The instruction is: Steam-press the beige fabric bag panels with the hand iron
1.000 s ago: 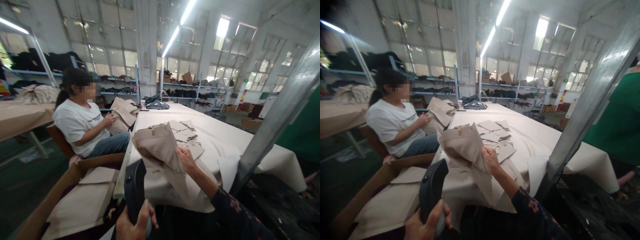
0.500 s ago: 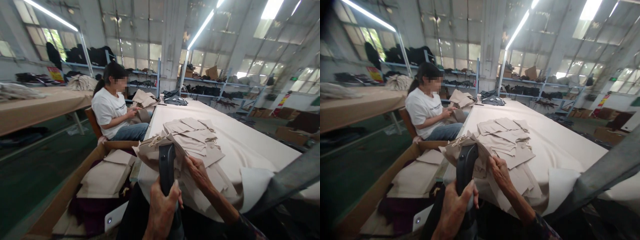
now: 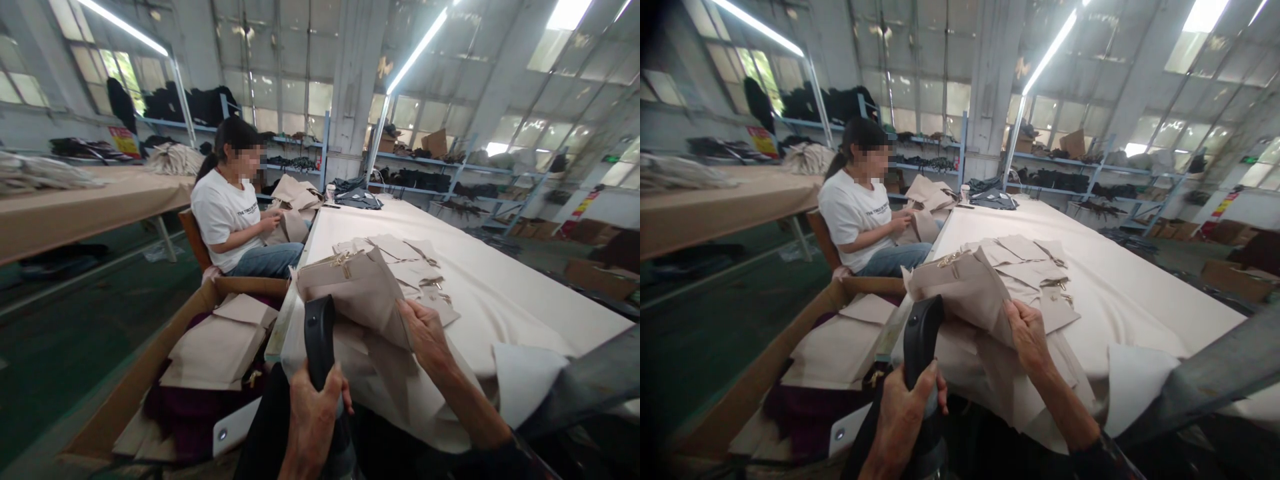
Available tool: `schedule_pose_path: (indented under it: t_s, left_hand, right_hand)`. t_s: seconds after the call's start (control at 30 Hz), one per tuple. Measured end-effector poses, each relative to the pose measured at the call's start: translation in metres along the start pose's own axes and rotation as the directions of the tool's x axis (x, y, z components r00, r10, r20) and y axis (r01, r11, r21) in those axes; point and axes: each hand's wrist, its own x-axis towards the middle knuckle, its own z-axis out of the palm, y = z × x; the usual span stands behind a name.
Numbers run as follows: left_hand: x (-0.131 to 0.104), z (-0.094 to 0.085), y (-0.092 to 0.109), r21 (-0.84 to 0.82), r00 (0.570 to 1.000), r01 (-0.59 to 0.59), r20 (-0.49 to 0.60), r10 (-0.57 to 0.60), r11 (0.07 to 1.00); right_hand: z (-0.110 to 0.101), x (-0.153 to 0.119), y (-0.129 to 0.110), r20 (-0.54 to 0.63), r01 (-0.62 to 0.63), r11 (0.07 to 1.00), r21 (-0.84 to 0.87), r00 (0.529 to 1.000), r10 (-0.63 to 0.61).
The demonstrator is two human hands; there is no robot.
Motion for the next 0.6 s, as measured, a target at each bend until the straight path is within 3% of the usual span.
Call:
schedule_pose_path:
  t_s: [0.2, 0.43, 0.6]
  left_hand:
    - [0.004, -0.008, 0.001, -0.017, 0.997, 0.057, -0.056, -0.057, 0.998]
    - [0.005, -0.021, 0.0, -0.013, 0.989, 0.081, -0.127, -0.082, 0.997]
    - [0.009, -0.033, -0.008, -0.007, 0.982, 0.063, -0.18, -0.064, 0.998]
  right_hand:
    - [-0.003, -0.008, -0.004, -0.019, 0.066, 0.993, -0.098, 0.997, -0.068]
    - [-0.016, -0.021, -0.009, -0.016, 0.049, 0.987, -0.151, 0.999, -0.052]
    - [-0.037, -0.011, -0.005, -0.101, 0.002, 1.0, -0.013, 0.995, -0.004]
